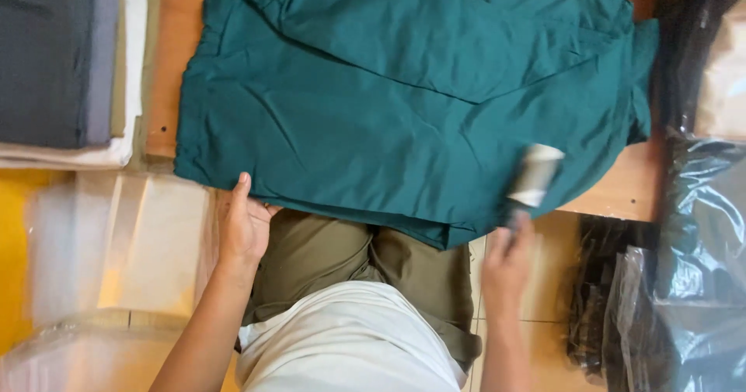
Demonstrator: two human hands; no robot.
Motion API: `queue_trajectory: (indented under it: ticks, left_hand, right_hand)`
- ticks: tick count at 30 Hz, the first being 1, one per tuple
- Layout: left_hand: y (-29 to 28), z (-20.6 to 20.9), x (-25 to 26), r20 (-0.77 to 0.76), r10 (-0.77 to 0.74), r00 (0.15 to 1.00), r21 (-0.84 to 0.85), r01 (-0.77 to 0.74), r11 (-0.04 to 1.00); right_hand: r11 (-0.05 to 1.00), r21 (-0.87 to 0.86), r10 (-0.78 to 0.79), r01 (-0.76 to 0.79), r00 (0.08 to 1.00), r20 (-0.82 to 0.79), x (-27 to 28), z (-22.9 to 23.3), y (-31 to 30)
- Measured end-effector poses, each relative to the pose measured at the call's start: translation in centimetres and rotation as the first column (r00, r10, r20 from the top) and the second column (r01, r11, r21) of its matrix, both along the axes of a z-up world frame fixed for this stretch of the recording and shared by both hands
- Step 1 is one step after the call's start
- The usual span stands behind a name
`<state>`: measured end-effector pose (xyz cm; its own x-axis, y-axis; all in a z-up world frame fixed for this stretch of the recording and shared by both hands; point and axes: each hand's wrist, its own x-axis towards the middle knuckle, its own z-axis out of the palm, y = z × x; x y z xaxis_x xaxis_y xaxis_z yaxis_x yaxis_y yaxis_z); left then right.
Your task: The person folds a pair of dark green trousers on a wooden table, using a lint roller to smooth the fabric during the process. After folding, the person places the trousers into a clear plastic bag and sets it aside.
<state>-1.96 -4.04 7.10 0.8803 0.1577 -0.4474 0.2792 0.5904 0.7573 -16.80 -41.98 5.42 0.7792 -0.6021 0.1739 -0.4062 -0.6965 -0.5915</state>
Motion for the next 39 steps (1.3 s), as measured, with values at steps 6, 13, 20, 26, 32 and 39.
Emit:
queue_trajectory:
  ticks: [6,13,20,26,32,39]
  left_hand:
    - [-0.9,-2.3,-0.7,-0.015,-0.089,0.996,-0.01,0.089,0.996]
    - [-2.4,-1.4,-1.0,-0.056,-0.071,0.996,-0.036,0.069,0.997]
    - [-4.2,-2.4,-1.1,-0.06,-0.062,0.996,-0.146,0.053,0.988]
    - [-5.1,-9.1,-4.0,-0.004,-0.174,0.985,-0.313,0.164,0.935]
    - [-6.5,-8.5,-4.4,0.102,-0.239,0.966,-0.369,0.26,0.892]
    - [-5.1,-22.3,-6.1,-0.002,-0.295,0.955,-0.349,0.276,0.895]
  right_hand:
    - [0.903,-0.015,0.417,-0.43,0.883,-0.216,2.4,3.4,8.0]
    - [0.971,-0.188,0.123,-0.148,0.983,-0.139,0.8,2.0,-4.6]
    - [0.978,-0.1,-0.2,0.181,0.954,-0.224,3.8,3.4,-2.9]
    - [0.921,0.228,0.382,-0.316,0.849,-0.366,8.1,7.8,7.9]
    - [0.935,0.173,0.353,-0.311,0.869,-0.347,10.0,7.2,9.4]
    - [0.647,0.247,0.755,-0.722,0.561,-0.339,12.9,6.6,18.0]
